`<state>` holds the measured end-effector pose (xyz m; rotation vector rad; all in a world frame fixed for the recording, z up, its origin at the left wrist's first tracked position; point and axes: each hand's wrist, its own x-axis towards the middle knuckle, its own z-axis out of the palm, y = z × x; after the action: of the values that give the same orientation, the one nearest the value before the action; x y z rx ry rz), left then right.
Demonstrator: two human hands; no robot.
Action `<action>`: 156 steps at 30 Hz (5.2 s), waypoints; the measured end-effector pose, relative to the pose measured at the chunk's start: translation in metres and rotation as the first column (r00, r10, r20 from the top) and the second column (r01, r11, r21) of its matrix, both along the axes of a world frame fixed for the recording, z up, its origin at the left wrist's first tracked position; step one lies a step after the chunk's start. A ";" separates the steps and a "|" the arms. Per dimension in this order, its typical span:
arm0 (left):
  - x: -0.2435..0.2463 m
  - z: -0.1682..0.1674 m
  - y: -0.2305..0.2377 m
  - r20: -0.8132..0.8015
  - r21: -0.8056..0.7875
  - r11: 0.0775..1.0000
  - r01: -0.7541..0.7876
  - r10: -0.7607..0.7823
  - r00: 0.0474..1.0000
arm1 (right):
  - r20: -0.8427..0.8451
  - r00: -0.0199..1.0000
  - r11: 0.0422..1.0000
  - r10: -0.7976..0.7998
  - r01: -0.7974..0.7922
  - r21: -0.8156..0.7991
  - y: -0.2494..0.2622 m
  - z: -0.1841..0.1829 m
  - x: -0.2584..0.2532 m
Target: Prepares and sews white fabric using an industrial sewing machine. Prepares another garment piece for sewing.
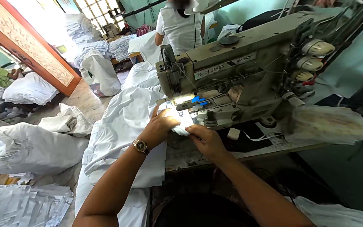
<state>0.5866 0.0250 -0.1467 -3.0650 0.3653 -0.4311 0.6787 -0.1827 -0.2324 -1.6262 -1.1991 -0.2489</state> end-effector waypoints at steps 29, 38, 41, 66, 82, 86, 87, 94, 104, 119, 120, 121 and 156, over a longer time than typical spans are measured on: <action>0.026 -0.017 0.020 0.111 -0.125 0.991 -0.048 0.062 0.992 | 0.081 0.995 0.981 -0.062 0.076 -0.179 0.017 -0.004 0.001; 0.026 -0.021 0.019 0.145 -0.195 0.980 -0.041 0.070 0.987 | 0.053 0.995 0.996 0.088 -0.088 -0.005 -0.006 -0.050 -0.026; 0.027 -0.021 0.018 0.141 -0.188 0.981 -0.049 0.076 0.987 | 0.141 0.988 0.990 0.067 -0.049 -0.132 -0.009 -0.068 -0.032; 0.053 -0.016 0.029 0.154 -0.287 0.956 -0.054 0.102 0.983 | 0.201 0.978 0.963 0.051 0.005 -0.269 -0.005 -0.067 -0.033; -0.053 -0.031 0.028 0.612 -0.212 0.943 -0.258 0.334 0.717 | 0.063 0.998 0.973 -0.009 0.023 -0.228 0.000 -0.063 -0.034; -0.060 -0.035 0.021 0.612 -0.205 0.949 -0.241 0.316 0.725 | 0.046 0.998 0.980 -0.049 0.057 -0.192 -0.002 -0.060 -0.035; -0.060 -0.035 0.020 0.612 -0.200 0.951 -0.237 0.310 0.727 | 0.038 0.997 0.982 -0.063 0.069 -0.178 -0.001 -0.055 -0.035; -0.072 -0.038 0.005 0.642 -0.185 0.957 -0.221 0.288 0.711 | 0.219 0.962 0.973 -0.161 0.192 -0.128 0.018 0.018 -0.026; -0.105 -0.030 -0.028 0.648 -0.546 0.833 0.094 0.348 0.678 | 0.192 0.960 0.948 -0.204 0.243 -0.204 0.043 0.054 -0.015; -0.156 0.005 -0.048 0.307 -0.826 0.563 -0.021 0.482 0.821 | -0.266 0.918 0.936 0.294 -0.333 -0.115 0.085 0.015 -0.069; -0.150 -0.003 -0.041 0.226 -0.855 0.507 -0.111 0.555 0.800 | -0.347 0.892 0.937 0.290 -0.339 -0.087 0.082 0.014 -0.066; -0.144 -0.011 -0.034 0.139 -0.888 0.427 -0.170 0.601 0.787 | -0.428 0.855 0.934 0.293 -0.352 -0.063 0.077 0.014 -0.063; -0.248 0.021 -0.052 0.038 -0.454 0.876 -0.163 0.202 0.979 | -0.182 0.805 0.662 0.564 -0.573 -0.483 0.069 0.011 -0.092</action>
<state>0.3389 -0.0270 -0.1261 -3.4620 -0.0417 -0.7261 0.5870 -0.1138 -0.2210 -1.5790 -1.8083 0.5456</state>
